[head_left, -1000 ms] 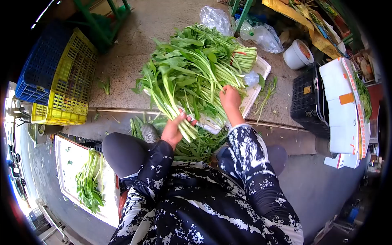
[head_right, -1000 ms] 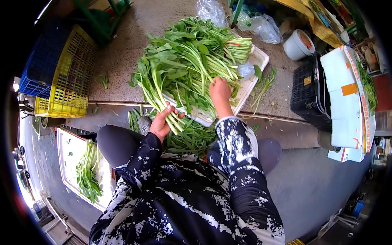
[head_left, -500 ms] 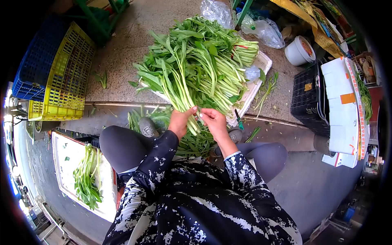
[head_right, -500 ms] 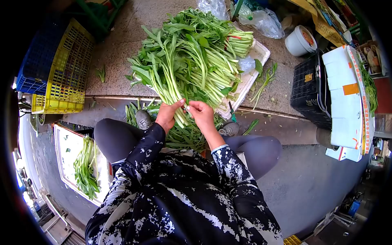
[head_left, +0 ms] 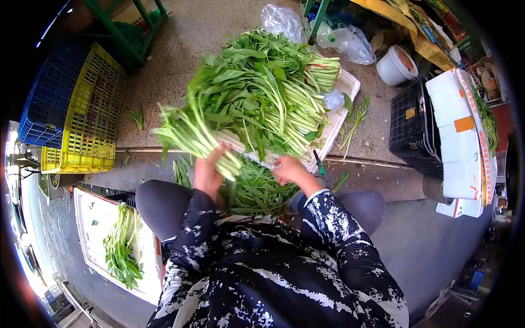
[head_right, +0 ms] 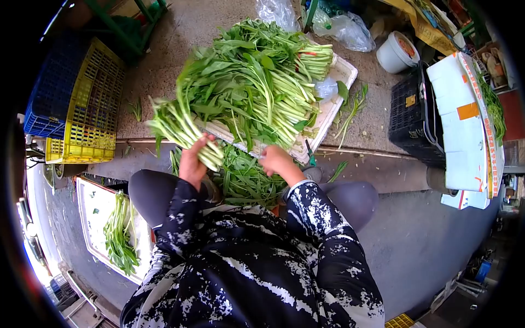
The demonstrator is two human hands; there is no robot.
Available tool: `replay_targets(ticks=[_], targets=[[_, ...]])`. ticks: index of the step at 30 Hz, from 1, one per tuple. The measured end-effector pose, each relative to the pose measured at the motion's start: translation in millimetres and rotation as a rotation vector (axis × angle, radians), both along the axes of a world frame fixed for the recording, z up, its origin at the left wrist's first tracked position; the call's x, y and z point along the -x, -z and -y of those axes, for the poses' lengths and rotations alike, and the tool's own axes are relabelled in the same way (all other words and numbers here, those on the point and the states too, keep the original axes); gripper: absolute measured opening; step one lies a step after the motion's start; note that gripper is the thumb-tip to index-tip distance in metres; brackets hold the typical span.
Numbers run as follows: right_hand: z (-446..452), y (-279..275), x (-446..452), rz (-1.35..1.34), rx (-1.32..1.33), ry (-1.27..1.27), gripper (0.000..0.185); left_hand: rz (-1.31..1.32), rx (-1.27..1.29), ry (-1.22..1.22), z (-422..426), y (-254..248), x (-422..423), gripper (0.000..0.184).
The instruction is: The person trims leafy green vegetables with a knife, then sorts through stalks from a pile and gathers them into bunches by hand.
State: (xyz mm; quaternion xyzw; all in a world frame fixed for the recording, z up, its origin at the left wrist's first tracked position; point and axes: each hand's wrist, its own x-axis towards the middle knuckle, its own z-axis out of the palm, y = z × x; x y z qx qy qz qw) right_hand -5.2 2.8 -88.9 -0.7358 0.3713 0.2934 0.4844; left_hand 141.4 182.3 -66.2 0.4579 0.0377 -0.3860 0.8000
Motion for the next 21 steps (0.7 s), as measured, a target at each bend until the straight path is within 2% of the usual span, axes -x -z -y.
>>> replay_targets(ticks=[2, 3, 4, 7, 9, 11, 12, 14, 18, 21], targets=[[11, 4, -11, 0.224, 0.438, 0.214, 0.031, -0.027, 0.192, -0.047, -2, -36, 2, 0.046], [20, -3, -21, 0.247, 0.514, 0.325, 0.034, -0.064, 0.276, -0.035, -5, -40, 1, 0.055], [33, -9, -34, 0.277, 0.592, 0.438, 0.037, -0.084, 0.321, -0.066, -5, -44, 2, 0.055], [55, 15, -55, 0.360, 0.703, 0.430, 0.034, -0.051, 0.318, -0.046, 5, -41, 6, 0.049], [56, 26, -61, 0.456, 0.667, 0.477, 0.032, -0.040, 0.206, -0.006, 16, -35, 9, 0.042], [39, 10, -63, 0.658, 0.546, 0.543, 0.023, -0.019, 0.118, 0.093, 22, -18, 10, 0.037], [24, -5, -59, 0.653, 0.541, 0.529, 0.023, -0.046, 0.065, 0.125, 24, -7, 13, 0.035], [-6, -22, -44, 0.828, 0.381, 0.496, 0.018, -0.051, -0.035, 0.164, 30, 3, 22, 0.030], [-35, -13, -16, 0.827, 0.235, 0.459, 0.016, -0.048, -0.036, 0.184, 43, 20, 35, 0.028], [-45, -7, -8, 0.833, 0.293, 0.405, 0.017, -0.077, -0.050, 0.171, 48, 29, 37, 0.026]])
